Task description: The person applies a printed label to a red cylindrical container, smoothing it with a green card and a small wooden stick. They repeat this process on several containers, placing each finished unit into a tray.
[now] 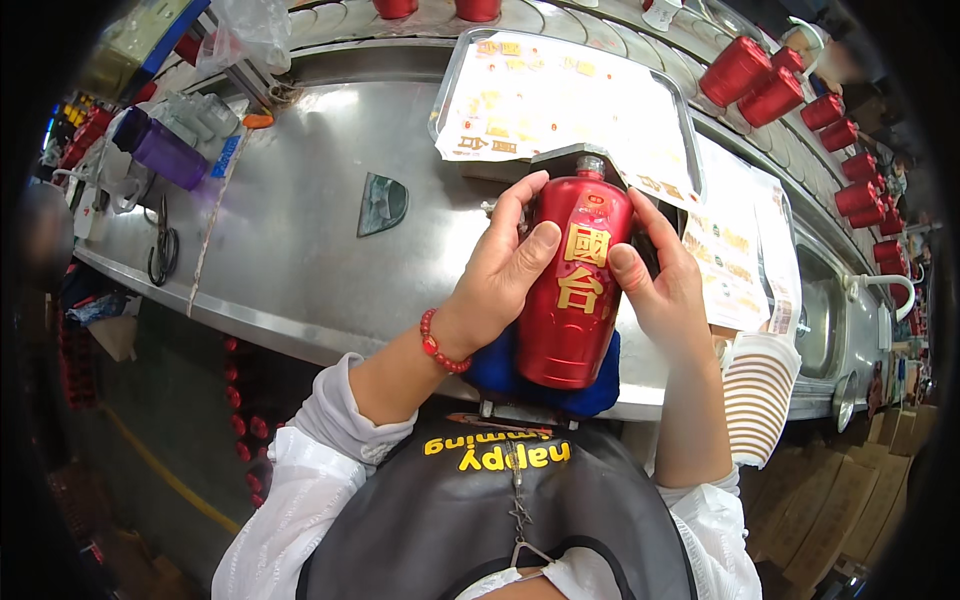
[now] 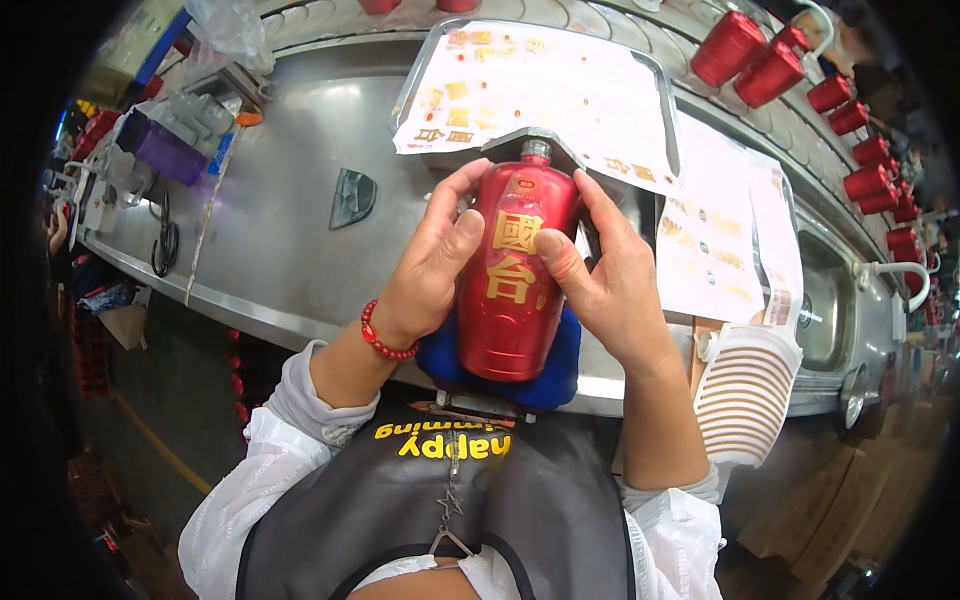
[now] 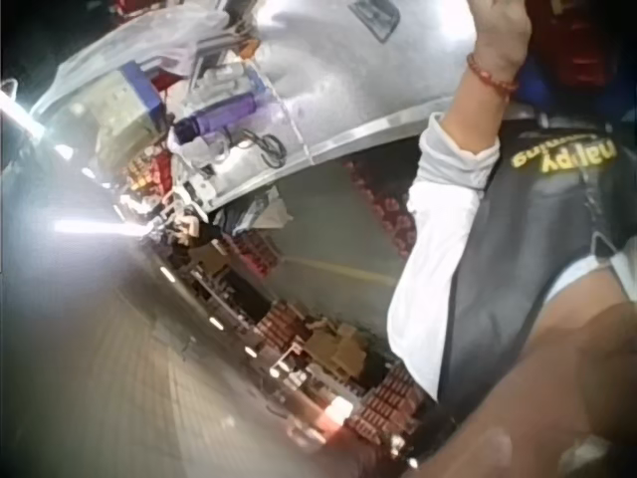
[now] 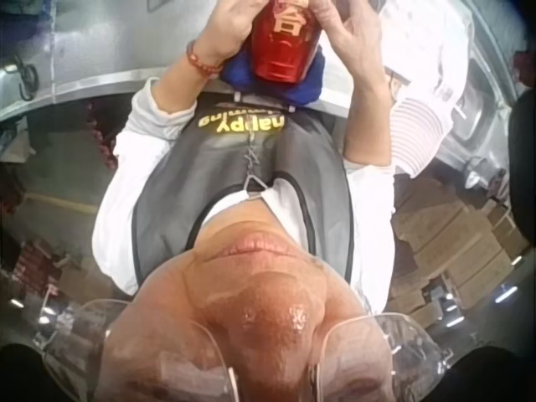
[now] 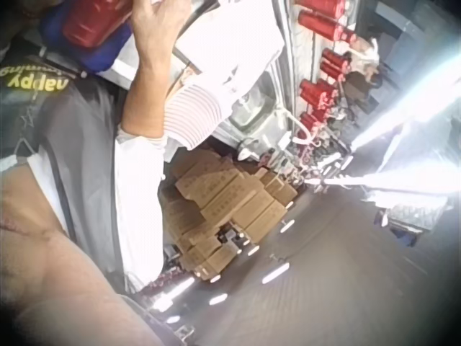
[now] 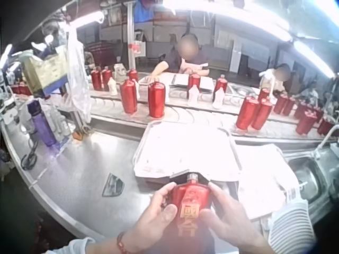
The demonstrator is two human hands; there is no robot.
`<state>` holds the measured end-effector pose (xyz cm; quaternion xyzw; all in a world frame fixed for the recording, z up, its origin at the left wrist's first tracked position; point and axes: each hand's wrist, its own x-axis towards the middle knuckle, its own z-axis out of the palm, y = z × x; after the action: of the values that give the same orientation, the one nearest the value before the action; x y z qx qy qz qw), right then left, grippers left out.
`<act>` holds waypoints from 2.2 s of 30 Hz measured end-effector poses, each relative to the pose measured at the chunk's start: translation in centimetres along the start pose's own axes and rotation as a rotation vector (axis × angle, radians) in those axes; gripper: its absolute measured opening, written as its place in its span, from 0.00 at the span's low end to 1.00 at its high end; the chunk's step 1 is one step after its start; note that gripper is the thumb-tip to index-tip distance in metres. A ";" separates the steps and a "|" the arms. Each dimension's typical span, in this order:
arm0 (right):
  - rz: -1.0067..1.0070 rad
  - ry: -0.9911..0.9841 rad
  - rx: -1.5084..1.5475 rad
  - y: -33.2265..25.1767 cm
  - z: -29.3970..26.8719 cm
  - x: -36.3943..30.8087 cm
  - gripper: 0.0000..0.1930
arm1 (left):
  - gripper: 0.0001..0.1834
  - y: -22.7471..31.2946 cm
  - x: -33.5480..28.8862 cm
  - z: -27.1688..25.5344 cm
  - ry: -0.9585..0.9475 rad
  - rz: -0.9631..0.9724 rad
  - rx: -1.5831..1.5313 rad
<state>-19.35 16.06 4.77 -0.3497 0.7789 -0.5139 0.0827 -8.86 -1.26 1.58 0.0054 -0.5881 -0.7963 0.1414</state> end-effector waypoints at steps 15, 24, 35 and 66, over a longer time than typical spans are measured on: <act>0.064 0.020 0.098 -0.2 0.5 0.3 0.35 | 0.33 -0.4 0.5 -0.2 -0.006 0.016 0.045; 0.086 0.026 0.112 -0.2 0.6 0.3 0.36 | 0.29 -0.1 0.7 0.1 0.025 -0.023 -0.055; 0.107 0.020 0.070 -0.4 0.6 0.4 0.37 | 0.31 0.0 0.5 0.2 0.011 -0.024 -0.088; 0.081 -0.124 0.188 0.9 -0.2 -1.7 0.54 | 0.54 -0.5 -1.0 -0.4 -0.047 0.025 0.042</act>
<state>-18.62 17.46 3.66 -0.3399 0.7342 -0.5582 0.1839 -7.92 -1.20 0.80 -0.0174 -0.6080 -0.7818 0.1373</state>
